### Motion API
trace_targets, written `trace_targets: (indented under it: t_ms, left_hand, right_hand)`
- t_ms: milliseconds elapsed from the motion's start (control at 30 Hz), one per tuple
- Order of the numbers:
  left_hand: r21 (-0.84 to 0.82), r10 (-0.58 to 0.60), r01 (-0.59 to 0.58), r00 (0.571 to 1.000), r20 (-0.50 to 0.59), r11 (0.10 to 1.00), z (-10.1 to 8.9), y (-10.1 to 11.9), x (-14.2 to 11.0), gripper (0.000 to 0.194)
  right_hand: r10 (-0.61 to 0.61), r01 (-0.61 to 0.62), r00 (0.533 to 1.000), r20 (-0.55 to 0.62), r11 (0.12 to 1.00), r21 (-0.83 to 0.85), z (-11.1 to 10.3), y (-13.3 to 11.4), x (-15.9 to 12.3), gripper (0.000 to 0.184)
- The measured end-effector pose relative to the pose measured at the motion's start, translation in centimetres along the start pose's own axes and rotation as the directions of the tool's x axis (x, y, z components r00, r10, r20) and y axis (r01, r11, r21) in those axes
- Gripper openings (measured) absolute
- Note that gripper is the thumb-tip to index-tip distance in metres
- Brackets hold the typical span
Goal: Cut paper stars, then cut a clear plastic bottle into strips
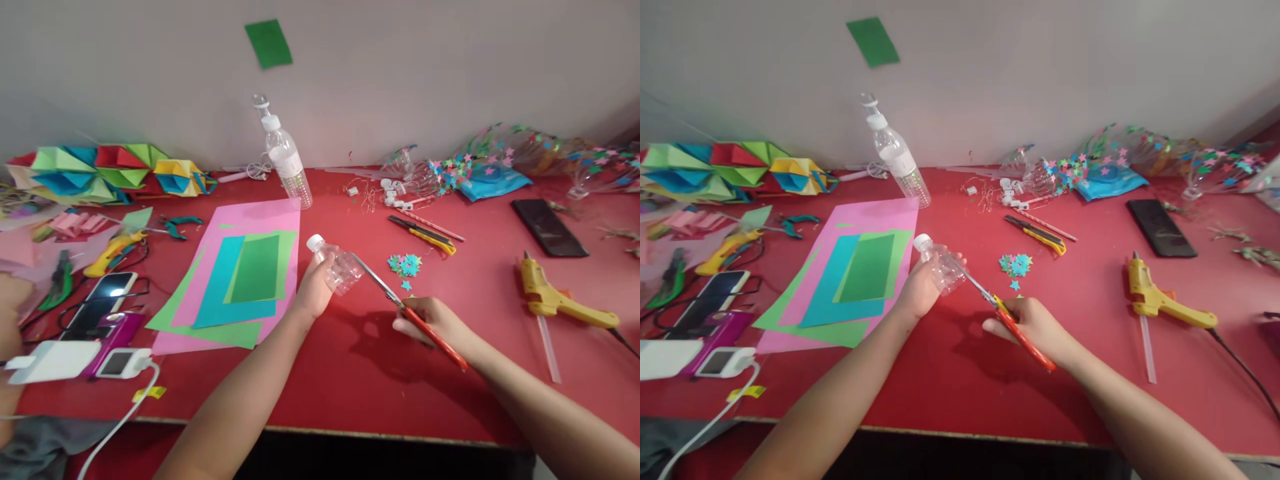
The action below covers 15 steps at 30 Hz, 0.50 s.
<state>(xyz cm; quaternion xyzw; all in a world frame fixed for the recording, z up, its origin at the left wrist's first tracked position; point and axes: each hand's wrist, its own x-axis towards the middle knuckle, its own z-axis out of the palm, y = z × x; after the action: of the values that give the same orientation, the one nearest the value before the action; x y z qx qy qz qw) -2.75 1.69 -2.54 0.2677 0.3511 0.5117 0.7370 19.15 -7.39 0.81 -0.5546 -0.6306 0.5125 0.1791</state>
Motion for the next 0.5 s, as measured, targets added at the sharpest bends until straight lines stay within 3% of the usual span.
trace_targets:
  t_ms: [67,167,300,500]
  left_hand:
    - [-0.013,-0.025,0.025,1.0,-0.018,1.0,0.1,0.0,0.1,0.036]
    - [-0.012,-0.009,0.009,1.0,-0.007,1.0,0.3,-0.2,0.0,0.034]
    - [-0.011,0.101,-0.102,0.994,-0.03,0.995,0.5,0.0,-0.3,0.034]
    - [-0.041,0.286,-0.294,0.947,-0.148,0.955,0.5,0.9,-0.3,0.025]
  right_hand:
    - [-0.014,0.014,0.999,0.037,1.0,0.017,-0.6,0.0,0.0,0.057]
    - [-0.056,0.061,0.997,0.062,0.994,-0.095,-1.3,-0.2,-0.4,0.054]
    - [-0.052,0.086,0.99,0.131,0.958,-0.272,-1.3,-0.7,-1.3,0.052]
    - [-0.08,0.114,0.985,0.15,0.965,-0.237,-0.1,-0.8,-1.8,0.052]
